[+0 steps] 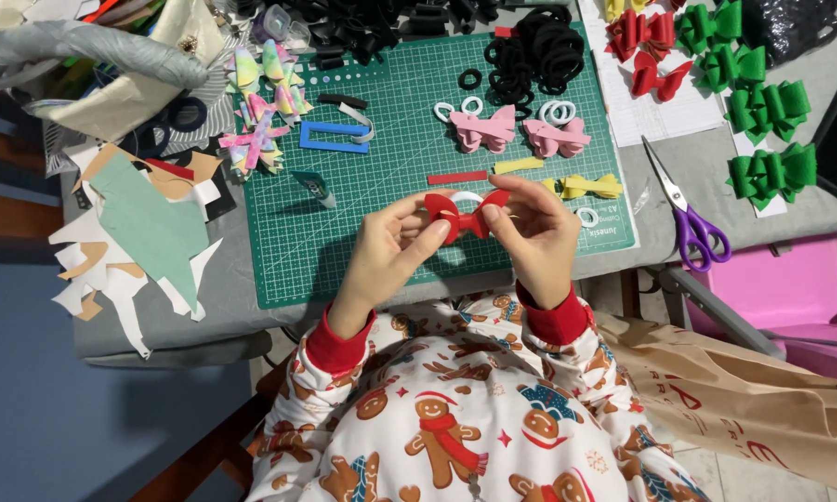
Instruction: Assembling decorative bows and butterfly shapes from pre-cut craft materials on a workspace.
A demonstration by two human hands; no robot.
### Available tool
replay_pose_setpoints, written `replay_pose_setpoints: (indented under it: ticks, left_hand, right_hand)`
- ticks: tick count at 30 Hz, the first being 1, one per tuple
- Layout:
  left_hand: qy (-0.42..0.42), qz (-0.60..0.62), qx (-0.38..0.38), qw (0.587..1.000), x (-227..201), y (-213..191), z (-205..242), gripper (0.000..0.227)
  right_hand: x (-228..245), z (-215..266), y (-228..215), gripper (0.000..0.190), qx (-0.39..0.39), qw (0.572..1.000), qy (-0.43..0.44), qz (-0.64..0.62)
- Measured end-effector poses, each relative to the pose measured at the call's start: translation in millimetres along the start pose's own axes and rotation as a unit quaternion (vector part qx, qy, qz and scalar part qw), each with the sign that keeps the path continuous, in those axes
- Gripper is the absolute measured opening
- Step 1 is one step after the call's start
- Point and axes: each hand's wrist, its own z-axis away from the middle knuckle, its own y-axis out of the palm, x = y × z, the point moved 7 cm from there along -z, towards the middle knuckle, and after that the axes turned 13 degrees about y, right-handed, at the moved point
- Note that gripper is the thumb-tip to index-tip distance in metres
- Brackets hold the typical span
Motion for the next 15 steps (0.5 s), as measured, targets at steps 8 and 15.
replay_pose_setpoints:
  ticks: [8, 15]
  left_hand:
    - [-0.005, -0.061, -0.020, 0.998, 15.2, 0.0, 7.0, 0.024]
    - [0.078, -0.226, 0.019, 0.971, -50.7, 25.7, -9.1, 0.051]
  right_hand:
    - [10.3, 0.8, 6.9, 0.038, 0.019, 1.000, 0.008, 0.000]
    - [9.1, 2.3, -18.8, 0.035, 0.026, 0.988, -0.031, 0.152]
